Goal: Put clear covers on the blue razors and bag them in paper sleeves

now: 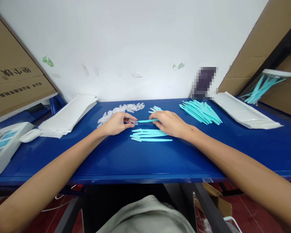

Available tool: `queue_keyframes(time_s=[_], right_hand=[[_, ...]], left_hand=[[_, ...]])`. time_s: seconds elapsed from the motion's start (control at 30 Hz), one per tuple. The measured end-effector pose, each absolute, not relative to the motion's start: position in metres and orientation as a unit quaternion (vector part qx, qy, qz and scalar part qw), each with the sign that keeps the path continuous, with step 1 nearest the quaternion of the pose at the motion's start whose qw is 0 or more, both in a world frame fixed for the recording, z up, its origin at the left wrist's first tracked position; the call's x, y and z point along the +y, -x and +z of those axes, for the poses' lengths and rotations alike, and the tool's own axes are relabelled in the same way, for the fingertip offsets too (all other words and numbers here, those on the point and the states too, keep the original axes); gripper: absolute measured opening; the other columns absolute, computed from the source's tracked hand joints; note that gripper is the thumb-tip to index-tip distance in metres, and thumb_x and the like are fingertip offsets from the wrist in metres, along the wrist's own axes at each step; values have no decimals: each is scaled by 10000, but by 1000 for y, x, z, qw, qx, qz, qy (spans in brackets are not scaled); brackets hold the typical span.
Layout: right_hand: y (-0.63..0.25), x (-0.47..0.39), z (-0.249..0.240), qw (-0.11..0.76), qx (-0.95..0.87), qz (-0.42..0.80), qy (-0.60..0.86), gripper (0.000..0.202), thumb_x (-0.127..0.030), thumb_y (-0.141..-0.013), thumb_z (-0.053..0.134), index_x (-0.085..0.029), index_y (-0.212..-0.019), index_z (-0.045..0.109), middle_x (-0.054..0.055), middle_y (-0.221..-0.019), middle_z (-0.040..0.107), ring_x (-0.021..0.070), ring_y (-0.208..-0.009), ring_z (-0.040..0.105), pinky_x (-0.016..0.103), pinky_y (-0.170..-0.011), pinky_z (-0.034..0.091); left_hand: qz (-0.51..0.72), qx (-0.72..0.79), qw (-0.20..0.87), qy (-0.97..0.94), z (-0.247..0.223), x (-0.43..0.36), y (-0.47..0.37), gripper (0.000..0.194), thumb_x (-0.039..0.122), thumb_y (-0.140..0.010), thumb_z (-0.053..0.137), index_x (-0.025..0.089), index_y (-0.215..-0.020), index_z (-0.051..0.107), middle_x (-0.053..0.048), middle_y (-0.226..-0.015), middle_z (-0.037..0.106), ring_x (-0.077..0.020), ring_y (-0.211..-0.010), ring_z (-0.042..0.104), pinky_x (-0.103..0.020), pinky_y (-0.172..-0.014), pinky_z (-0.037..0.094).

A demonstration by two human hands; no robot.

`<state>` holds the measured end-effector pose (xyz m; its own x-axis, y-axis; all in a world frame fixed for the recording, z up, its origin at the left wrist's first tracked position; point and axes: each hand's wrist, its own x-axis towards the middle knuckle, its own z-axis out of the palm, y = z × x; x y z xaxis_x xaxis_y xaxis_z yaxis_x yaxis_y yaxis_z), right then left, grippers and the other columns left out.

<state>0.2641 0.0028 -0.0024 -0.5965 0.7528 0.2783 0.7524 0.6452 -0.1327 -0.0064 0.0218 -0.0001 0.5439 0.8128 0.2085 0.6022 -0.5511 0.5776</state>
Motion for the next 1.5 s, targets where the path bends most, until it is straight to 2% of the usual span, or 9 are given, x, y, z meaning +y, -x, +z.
queue_keyframes(time_s=[0.3, 0.5, 0.83, 1.07, 1.3, 1.5], right_hand=[[-264, 0, 2, 137, -895, -12, 424, 258, -246, -964, 502, -198, -1116, 705, 97, -1117, 746, 264, -975, 694, 365, -798, 508], [-264, 0, 1, 136, -896, -9, 423, 264, -258, -965, 498, -208, -1120, 705, 91, -1121, 746, 263, -980, 695, 369, -793, 505], [-263, 1, 2, 131, -898, -4, 420, 285, -270, -973, 485, -200, -1134, 709, 90, -1124, 751, 258, -982, 691, 373, -801, 502], [-263, 0, 1, 116, -903, -5, 413, 313, -257, -971, 484, -222, -1213, 680, 76, -1174, 749, 254, -999, 700, 349, -780, 496], [-263, -3, 4, 112, -913, -1, 392, 310, -230, -975, 462, -233, -1205, 671, 75, -1114, 747, 234, -911, 688, 329, -724, 459], [-260, -6, 5, 101, -911, -6, 400, 318, -222, -963, 464, -238, -1217, 654, 75, -1132, 732, 229, -896, 672, 313, -667, 418]], left_hand=[[234, 413, 242, -846, 0, 22, 5, 177, 182, -828, 722, 149, -982, 803, -64, -918, 798, -211, -828, 735, -319, -781, 568], [197, 394, 155, -884, 3, 20, 4, 138, 206, -883, 685, 158, -938, 802, -63, -887, 772, -195, -787, 677, -304, -739, 502], [151, 349, 65, -922, -3, 22, 6, 268, 279, -988, 524, 182, -1059, 763, -86, -925, 673, -211, -830, 608, -321, -762, 444], [143, 341, 56, -927, -7, 22, 7, 317, 307, -1014, 487, 178, -1105, 762, -109, -979, 651, -242, -911, 614, -342, -795, 466], [184, 371, 95, -905, -4, 21, 3, 208, 273, -945, 626, 162, -1057, 762, -81, -909, 729, -209, -814, 650, -322, -770, 491], [205, 377, 121, -895, -2, 18, 1, 126, 232, -911, 672, 163, -928, 777, -69, -890, 757, -195, -788, 673, -308, -756, 511]])
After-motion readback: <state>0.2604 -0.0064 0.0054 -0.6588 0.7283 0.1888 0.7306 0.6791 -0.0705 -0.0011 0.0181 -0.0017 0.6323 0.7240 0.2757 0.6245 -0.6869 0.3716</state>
